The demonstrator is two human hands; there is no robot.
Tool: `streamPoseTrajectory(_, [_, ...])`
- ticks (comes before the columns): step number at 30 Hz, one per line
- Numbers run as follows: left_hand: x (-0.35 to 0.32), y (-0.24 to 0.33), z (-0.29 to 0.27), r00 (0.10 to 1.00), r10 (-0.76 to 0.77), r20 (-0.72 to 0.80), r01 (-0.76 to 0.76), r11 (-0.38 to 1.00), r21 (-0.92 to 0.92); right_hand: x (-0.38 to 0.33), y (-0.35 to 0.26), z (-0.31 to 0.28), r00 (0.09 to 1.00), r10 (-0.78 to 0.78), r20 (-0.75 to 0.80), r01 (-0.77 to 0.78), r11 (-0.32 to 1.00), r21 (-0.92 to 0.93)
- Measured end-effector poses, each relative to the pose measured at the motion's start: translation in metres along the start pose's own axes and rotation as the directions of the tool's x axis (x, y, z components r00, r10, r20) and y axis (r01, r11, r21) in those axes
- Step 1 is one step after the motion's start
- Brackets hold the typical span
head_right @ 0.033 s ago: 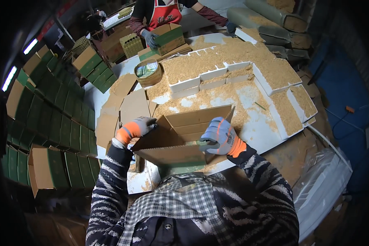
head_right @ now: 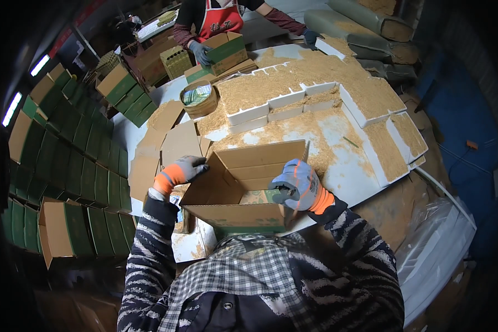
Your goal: The person picks up a cardboard box and places a white tray filled with small items inside it. They then gather several cardboard sheets, insert them as dividers or padding, add small paper inserts, and close the box before stacking it onto a pile.
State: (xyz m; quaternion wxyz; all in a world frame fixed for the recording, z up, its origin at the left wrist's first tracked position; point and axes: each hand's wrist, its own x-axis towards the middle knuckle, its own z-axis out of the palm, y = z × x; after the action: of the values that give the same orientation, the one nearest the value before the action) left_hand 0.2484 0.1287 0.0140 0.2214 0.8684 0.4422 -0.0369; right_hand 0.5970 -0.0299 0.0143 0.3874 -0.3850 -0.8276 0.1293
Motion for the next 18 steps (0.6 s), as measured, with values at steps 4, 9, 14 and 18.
streamPoseTrajectory(4, [0.016,0.033,0.039,0.723,-0.169,-0.669,-0.361,0.734,-0.576,0.019,-0.013,0.017,0.985,-0.044,0.167,0.002,0.97,0.243])
streamPoseTrajectory(9, [0.014,0.089,0.061,0.753,0.55,-0.361,-0.573,0.818,0.054,-0.015,0.023,0.07,0.974,-0.058,0.219,0.114,0.961,-0.253])
streamPoseTrajectory(14, [0.019,0.061,0.074,0.878,0.466,-0.107,-0.47,0.882,-0.021,0.017,-0.033,0.012,0.877,0.333,0.347,-0.451,0.82,0.353])
streamPoseTrajectory(18, [0.033,0.061,0.066,0.951,0.303,0.065,-0.209,0.782,-0.587,0.027,-0.019,0.02,0.604,0.437,0.666,-0.53,0.845,-0.073])
